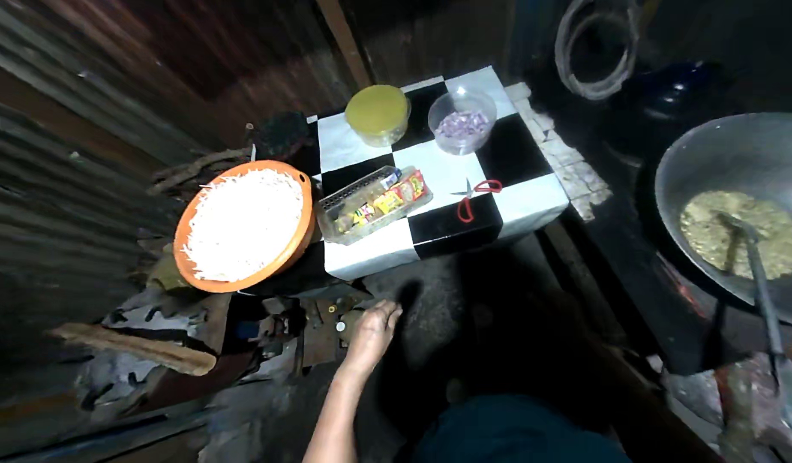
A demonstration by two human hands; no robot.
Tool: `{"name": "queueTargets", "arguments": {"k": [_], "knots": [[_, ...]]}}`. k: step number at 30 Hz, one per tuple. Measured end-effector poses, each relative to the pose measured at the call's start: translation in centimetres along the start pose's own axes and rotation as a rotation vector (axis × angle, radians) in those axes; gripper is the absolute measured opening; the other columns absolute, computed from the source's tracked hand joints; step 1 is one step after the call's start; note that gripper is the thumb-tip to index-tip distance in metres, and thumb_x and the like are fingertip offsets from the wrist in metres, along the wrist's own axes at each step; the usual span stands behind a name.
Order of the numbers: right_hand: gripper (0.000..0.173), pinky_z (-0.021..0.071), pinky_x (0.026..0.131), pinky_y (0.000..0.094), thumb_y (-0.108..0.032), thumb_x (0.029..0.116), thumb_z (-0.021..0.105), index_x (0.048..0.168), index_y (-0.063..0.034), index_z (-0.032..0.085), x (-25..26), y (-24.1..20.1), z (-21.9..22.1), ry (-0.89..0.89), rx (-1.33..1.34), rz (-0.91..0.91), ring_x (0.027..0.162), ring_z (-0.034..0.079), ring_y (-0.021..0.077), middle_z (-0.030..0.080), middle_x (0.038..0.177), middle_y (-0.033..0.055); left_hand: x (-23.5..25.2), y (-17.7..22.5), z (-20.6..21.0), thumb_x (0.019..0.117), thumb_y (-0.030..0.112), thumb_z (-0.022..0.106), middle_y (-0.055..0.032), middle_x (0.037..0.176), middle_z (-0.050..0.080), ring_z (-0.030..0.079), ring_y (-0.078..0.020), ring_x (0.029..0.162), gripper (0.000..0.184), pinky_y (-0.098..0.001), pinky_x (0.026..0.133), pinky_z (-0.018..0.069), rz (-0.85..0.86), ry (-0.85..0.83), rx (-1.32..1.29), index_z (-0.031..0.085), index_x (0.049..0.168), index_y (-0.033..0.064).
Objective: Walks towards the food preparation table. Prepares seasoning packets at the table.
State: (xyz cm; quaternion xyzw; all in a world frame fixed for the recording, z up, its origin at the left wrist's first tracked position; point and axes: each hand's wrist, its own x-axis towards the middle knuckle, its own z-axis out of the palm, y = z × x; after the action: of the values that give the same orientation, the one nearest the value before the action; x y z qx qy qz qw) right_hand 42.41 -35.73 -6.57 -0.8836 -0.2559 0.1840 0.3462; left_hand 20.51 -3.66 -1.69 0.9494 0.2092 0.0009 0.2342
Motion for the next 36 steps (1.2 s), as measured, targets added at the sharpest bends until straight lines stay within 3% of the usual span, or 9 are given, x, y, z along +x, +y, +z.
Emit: {"name": "queueTargets", "arguments": {"k": [4, 9, 15, 18, 22, 25, 30, 32, 36], "knots": [[0.041, 0.0551, 0.09, 0.0488, -0.029, 0.1061, 0.054, 0.105, 0.0092, 0.069, 9.3, -2.3, 0.5, -0.022, -0.038, -0.195, 0.096, 0.069, 0.0354, 0.07, 0.101, 0.0248, 5.8, 0.1, -0.6, 0.1052, 0.019, 0.053, -0.0159, 0.105, 0.072, 0.07, -0.0311, 0.101, 0.027, -0.0525, 0.094, 0.0541, 0.037, 0.124, -0.019, 0.073, 0.106, 0.0006], [0.043, 0.0536, 0.093, 0.0488, -0.033, 0.1068, 0.052, 0.11, 0.0068, 0.069, 19.4, -7.2, -0.2, -0.168, 0.013, -0.344, 0.1, 0.068, 0.0339, 0.069, 0.106, 0.0232, 13.2, 1.2, -5.7, 0.1035, 0.011, 0.056, -0.0186, 0.102, 0.071, 0.07, -0.0328, 0.1, 0.023, -0.0512, 0.094, 0.0553, -0.004, 0.343, 0.0, 0.074, 0.106, -0.0024], [0.045, 0.0511, 0.1, 0.0544, -0.036, 0.1072, 0.05, 0.112, 0.0029, 0.072, 26.4, -11.5, 0.5, -0.29, -0.085, -0.475, 0.109, 0.068, 0.0354, 0.071, 0.113, 0.0212, 23.6, 0.3, -6.8, 0.1011, 0.012, 0.061, -0.0214, 0.125, 0.067, 0.065, -0.0394, 0.117, 0.026, -0.0578, 0.101, 0.051, -0.113, 0.191, 0.054, 0.069, 0.124, 0.0013], [0.043, 0.0486, 0.104, 0.0542, -0.034, 0.1071, 0.051, 0.118, 0.0031, 0.07, 27.1, -11.8, 0.1, -0.298, -0.114, -0.402, 0.115, 0.065, 0.0375, 0.069, 0.119, 0.0229, 26.3, -0.2, -6.3, 0.0985, 0.022, 0.068, -0.021, 0.134, 0.063, 0.061, -0.0412, 0.123, 0.039, -0.0596, 0.102, 0.0496, -0.206, 0.054, 0.126, 0.064, 0.134, 0.0055], [0.04, 0.0539, 0.1, 0.0498, -0.029, 0.1055, 0.055, 0.124, 0.0035, 0.068, 26.1, -9.4, 1.0, -0.199, -0.045, -0.33, 0.11, 0.069, 0.0344, 0.07, 0.118, 0.023, 27.4, -2.3, -5.8, 0.0931, 0.023, 0.073, -0.022, 0.128, 0.065, 0.059, -0.0427, 0.123, 0.038, -0.0621, 0.102, 0.0448, -0.236, -0.127, 0.264, 0.067, 0.126, 0.005], [0.043, 0.0505, 0.103, 0.052, -0.033, 0.1071, 0.052, 0.128, 0.0014, 0.066, 23.7, -9.8, 0.4, -0.213, -0.046, -0.154, 0.115, 0.066, 0.0341, 0.069, 0.122, 0.0223, 27.5, -4.2, -5.4, 0.0949, 0.019, 0.068, -0.0188, 0.126, 0.067, 0.06, -0.0391, 0.123, 0.03, -0.0594, 0.106, 0.044, -0.178, -0.094, 0.255, 0.07, 0.122, 0.0075], [0.04, 0.0538, 0.095, 0.0541, -0.032, 0.1049, 0.055, 0.116, 0.0028, 0.07, 21.9, -11.3, 2.1, -0.084, -0.081, -0.088, 0.104, 0.069, 0.0349, 0.072, 0.108, 0.0222, 27.2, -6.4, -5.5, 0.1001, 0.034, 0.062, -0.0198, 0.14, 0.059, 0.053, -0.0402, 0.132, 0.048, -0.0599, 0.109, 0.0408, -0.073, -0.173, 0.245, 0.059, 0.142, 0.0107], [0.038, 0.053, 0.098, 0.0533, -0.03, 0.1048, 0.056, 0.118, 0.0039, 0.07, 22.1, -12.8, 2.9, -0.1, -0.074, -0.093, 0.108, 0.069, 0.0343, 0.071, 0.113, 0.0223, 27.1, -7.0, -5.4, 0.0984, 0.03, 0.065, -0.0212, 0.136, 0.061, 0.055, -0.0418, 0.129, 0.041, -0.0605, 0.108, 0.0417, -0.002, -0.157, 0.24, 0.065, 0.133, 0.0079], [0.037, 0.0519, 0.101, 0.0544, -0.028, 0.1042, 0.057, 0.115, 0.0041, 0.071, 22.4, -16.0, 3.5, -0.062, -0.069, -0.212, 0.11, 0.069, 0.0361, 0.071, 0.113, 0.0236, 25.8, -5.9, -7.2, 0.1001, 0.016, 0.061, -0.0191, 0.146, 0.055, 0.049, -0.0404, 0.137, 0.039, -0.0595, 0.112, 0.0387, -0.074, -0.193, 0.108, 0.062, 0.137, 0.0062]]}}
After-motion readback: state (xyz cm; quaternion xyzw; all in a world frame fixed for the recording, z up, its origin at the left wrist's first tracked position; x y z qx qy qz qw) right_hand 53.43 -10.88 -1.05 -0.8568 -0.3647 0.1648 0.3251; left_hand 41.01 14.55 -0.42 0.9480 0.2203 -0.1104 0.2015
